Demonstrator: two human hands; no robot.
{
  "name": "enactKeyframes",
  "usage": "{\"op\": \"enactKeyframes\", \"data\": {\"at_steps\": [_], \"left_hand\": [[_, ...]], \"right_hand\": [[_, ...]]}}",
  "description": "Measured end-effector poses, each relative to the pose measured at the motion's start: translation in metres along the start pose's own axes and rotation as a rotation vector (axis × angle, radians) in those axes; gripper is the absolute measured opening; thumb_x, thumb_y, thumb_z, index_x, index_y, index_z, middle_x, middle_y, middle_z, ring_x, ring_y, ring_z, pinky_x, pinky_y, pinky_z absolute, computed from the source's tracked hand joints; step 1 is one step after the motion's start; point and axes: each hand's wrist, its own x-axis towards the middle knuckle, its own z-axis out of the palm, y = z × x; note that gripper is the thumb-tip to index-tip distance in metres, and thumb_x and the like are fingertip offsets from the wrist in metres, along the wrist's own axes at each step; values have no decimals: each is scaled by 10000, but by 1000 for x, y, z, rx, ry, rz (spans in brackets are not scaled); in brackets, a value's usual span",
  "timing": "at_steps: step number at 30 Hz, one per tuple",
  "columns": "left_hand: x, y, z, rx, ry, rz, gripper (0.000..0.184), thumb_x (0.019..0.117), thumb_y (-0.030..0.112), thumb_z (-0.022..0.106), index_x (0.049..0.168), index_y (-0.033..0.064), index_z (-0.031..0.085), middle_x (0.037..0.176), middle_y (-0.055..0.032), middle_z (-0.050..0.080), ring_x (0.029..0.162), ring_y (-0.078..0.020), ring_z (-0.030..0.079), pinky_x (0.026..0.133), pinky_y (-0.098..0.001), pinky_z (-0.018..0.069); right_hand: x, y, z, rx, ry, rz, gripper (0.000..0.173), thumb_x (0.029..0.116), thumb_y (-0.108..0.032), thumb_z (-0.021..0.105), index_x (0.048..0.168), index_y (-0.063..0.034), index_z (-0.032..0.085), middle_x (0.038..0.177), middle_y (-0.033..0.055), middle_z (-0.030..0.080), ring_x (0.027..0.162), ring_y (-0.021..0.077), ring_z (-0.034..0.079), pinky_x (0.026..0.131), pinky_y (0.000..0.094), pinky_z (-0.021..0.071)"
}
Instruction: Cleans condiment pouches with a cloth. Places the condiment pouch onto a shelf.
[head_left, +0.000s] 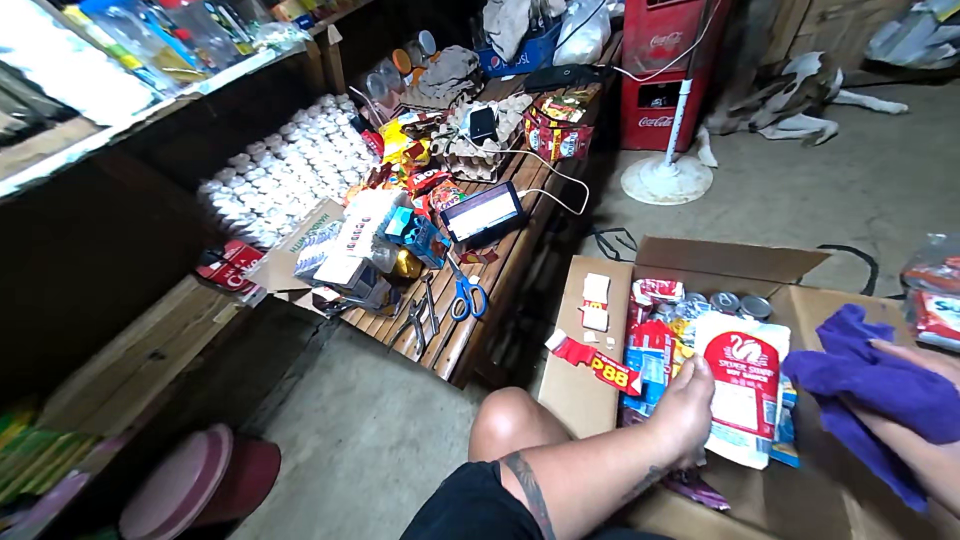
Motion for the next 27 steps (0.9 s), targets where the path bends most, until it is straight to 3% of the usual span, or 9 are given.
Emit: {"op": "enactKeyframes", "data": {"at_steps": [3, 7, 12, 14, 16, 17, 19, 22, 27], "left_hand": [[1, 0, -1, 13, -17, 24, 609, 1110, 348, 103, 1565, -48, 184, 1522, -263, 380, 1360, -227, 475, 1141, -393, 384], [0, -2, -2, -24, -56, 25, 604, 1117, 315, 125, 1584, -67, 121, 1642, -268, 159, 1512, -242, 254, 1229, -378, 215], [-2, -11, -1, -136, -135, -46, 632, 1107, 391, 110, 1595, -10, 135, 1610, -226, 255, 1431, -207, 385, 1164, -401, 339], [-2, -19, -3, -158, -173, -57, 612, 1107, 412, 124, 1560, 15, 232, 1496, -169, 414, 1322, -165, 488, 1102, -381, 412], [-2, -23, 0, -179, -184, -75, 550, 1110, 396, 116, 1454, 46, 365, 1272, -71, 544, 1136, -95, 571, 978, -313, 480], [-4, -20, 3, -200, -207, -82, 522, 1110, 364, 108, 1435, 52, 370, 1262, -54, 544, 1124, -79, 575, 962, -293, 484], [-6, -21, 3, -248, -274, -94, 548, 1107, 322, 114, 1557, 31, 232, 1440, -112, 466, 1253, -123, 533, 1051, -330, 451], [-4, -22, 5, -268, -284, -92, 569, 1110, 378, 97, 1564, 51, 196, 1417, -116, 498, 1246, -142, 560, 1061, -361, 461], [-1, -7, 3, -263, -84, -94, 598, 1113, 396, 111, 1574, 24, 199, 1526, -176, 390, 1346, -201, 474, 1112, -399, 406]], "right_hand": [[-14, -3, 25, -13, -75, -87, 710, 785, -248, 781, 1389, 42, 547, 1430, 370, 471, 1339, 536, 443, 1111, 628, 361], [-39, -2, 76, -102, -164, -279, 846, 785, -633, 708, 1453, -139, 553, 1564, 330, 355, 1448, 581, 280, 1112, 722, 297], [-35, 11, 83, -84, -57, -268, 904, 847, -807, 520, 1557, -259, 412, 1620, 311, 254, 1521, 488, 193, 1209, 614, 217], [-30, 13, 79, -54, -40, -230, 886, 866, -790, 518, 1560, -250, 409, 1622, 316, 243, 1524, 485, 187, 1218, 603, 214], [-25, 15, 76, -30, -4, -166, 860, 879, -722, 553, 1524, -158, 473, 1589, 362, 270, 1484, 535, 246, 1179, 643, 254], [-23, 17, 75, -20, 17, -125, 846, 882, -687, 558, 1506, -120, 494, 1579, 370, 281, 1464, 540, 283, 1157, 653, 273], [-20, 18, 71, 23, 42, -8, 828, 890, -642, 562, 1498, -84, 500, 1594, 341, 278, 1460, 493, 323, 1153, 625, 305], [-18, 21, 70, 65, 62, 110, 788, 899, -574, 556, 1518, -93, 475, 1614, 279, 295, 1481, 401, 335, 1177, 550, 310], [-32, 5, 80, 62, -14, -20, 768, 897, -401, 603, 1531, -8, 423, 1601, 347, 261, 1468, 480, 326, 1166, 584, 318]]}}
